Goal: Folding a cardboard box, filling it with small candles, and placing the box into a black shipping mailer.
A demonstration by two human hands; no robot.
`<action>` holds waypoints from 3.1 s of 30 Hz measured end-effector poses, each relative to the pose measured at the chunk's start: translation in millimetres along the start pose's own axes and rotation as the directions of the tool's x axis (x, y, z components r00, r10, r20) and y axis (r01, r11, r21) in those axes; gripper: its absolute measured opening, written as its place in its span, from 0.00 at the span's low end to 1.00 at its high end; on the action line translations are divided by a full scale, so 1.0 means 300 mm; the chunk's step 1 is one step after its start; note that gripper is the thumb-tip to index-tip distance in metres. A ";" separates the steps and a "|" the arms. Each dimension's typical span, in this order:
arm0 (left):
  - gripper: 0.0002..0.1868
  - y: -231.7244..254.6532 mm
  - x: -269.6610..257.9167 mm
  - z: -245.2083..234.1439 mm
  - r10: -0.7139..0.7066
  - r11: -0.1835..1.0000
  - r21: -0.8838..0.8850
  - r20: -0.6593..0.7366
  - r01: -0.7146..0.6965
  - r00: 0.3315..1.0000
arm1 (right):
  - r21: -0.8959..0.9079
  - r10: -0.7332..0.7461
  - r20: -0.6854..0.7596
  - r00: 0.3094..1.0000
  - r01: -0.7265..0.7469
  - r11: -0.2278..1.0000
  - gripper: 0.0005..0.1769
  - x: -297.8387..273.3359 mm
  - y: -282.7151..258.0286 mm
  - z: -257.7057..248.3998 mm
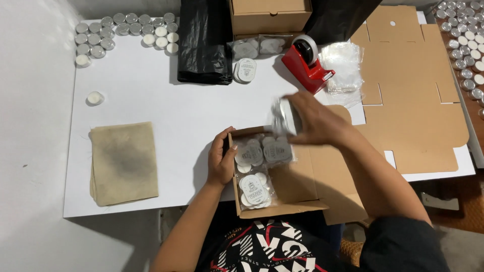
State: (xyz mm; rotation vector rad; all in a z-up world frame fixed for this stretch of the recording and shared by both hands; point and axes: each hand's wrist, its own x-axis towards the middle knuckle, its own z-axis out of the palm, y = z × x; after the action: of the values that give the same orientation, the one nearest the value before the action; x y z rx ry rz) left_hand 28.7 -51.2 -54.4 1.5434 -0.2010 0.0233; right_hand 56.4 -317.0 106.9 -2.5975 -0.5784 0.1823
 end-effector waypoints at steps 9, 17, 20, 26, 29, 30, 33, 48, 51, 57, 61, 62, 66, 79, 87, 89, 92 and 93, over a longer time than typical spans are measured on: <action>0.26 0.005 0.001 -0.001 0.019 1.000 -0.005 0.004 -0.019 1.000 | -0.281 0.073 0.262 0.962 0.004 0.960 0.55 -0.333 -0.086 0.341; 0.27 0.001 -0.004 0.000 0.019 1.000 -0.004 -0.002 -0.019 1.000 | -0.384 0.110 0.266 0.958 0.001 0.923 0.55 -0.340 -0.066 0.385; 0.27 0.005 -0.003 0.004 0.021 1.000 0.000 0.000 -0.021 1.000 | -0.333 0.099 0.266 0.959 -0.005 0.943 0.55 -0.339 -0.099 0.350; 0.27 0.008 -0.004 0.003 0.003 1.000 0.017 -0.002 -0.002 1.000 | -0.368 0.391 0.289 0.874 -0.276 0.888 0.57 -0.343 -0.116 0.342; 0.27 0.014 -0.005 0.004 0.000 1.000 0.027 -0.005 0.000 1.000 | -0.329 0.582 0.281 0.763 -0.494 0.805 0.65 -0.353 -0.127 0.347; 0.27 0.017 -0.006 0.003 -0.004 0.999 0.033 -0.006 0.005 1.000 | -0.306 0.625 0.302 0.720 -0.547 0.779 0.68 -0.353 -0.134 0.346; 0.27 0.026 -0.007 0.006 -0.008 1.000 0.024 -0.009 0.008 1.000 | -0.188 0.602 0.412 0.684 -0.583 0.791 0.74 -0.336 -0.192 0.272; 0.24 0.009 -0.010 0.011 0.007 0.997 0.082 -0.052 -0.003 0.999 | -0.312 0.698 0.319 0.641 -0.624 0.716 0.51 -0.388 -0.209 0.233; 0.23 -0.003 -0.017 0.009 0.024 0.995 0.100 -0.075 -0.017 0.997 | -0.128 0.499 0.272 0.823 -0.483 0.866 0.53 -0.454 -0.197 0.166; 0.22 0.001 -0.041 0.003 0.009 0.996 0.093 -0.136 0.004 0.991 | -0.007 0.398 0.112 0.910 -0.400 0.917 0.55 -0.523 -0.098 0.386; 0.21 0.000 -0.098 -0.012 -0.004 0.994 0.105 -0.192 0.024 0.981 | -0.109 0.372 0.121 0.920 -0.360 0.926 0.52 -0.513 -0.055 0.366; 0.21 -0.004 -0.116 -0.015 -0.003 0.992 0.122 -0.214 0.030 0.977 | -0.146 0.397 0.167 0.902 -0.376 0.915 0.51 -0.506 -0.072 0.336; 0.21 0.016 -0.165 -0.008 -0.016 0.993 0.112 -0.262 0.047 0.965 | -0.156 0.416 0.247 0.875 -0.388 0.908 0.54 -0.489 -0.137 0.264; 0.23 0.076 -0.113 -0.068 -0.082 0.981 0.162 -0.162 0.109 0.983 | 0.042 0.567 0.218 0.795 -0.588 0.808 0.70 -0.537 -0.105 0.169; 0.40 0.355 0.190 -0.038 -0.333 0.706 0.679 0.571 -0.203 0.751 | 0.279 0.656 -0.017 0.754 -0.627 0.728 0.31 -0.607 -0.041 0.304; 0.41 0.377 0.265 0.022 -0.393 0.769 0.621 0.646 -0.151 0.655 | 0.429 0.672 -0.104 0.734 -0.576 0.696 0.32 -0.609 -0.038 0.384; 0.39 0.312 0.368 0.106 -0.381 0.881 0.469 0.788 -0.070 0.483 | 0.688 0.695 -0.210 0.688 -0.401 0.605 0.31 -0.586 -0.066 0.472; 0.36 0.272 0.401 0.134 -0.324 0.927 0.373 0.849 -0.038 0.418 | 0.792 0.702 -0.226 0.676 -0.292 0.536 0.29 -0.575 -0.082 0.498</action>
State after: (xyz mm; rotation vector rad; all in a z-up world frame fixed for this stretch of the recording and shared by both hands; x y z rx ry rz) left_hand 131.0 -101.9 44.3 1.7753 -0.9817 -1.0229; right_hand -141.7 -309.2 -8.6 -1.8170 0.4543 -0.1189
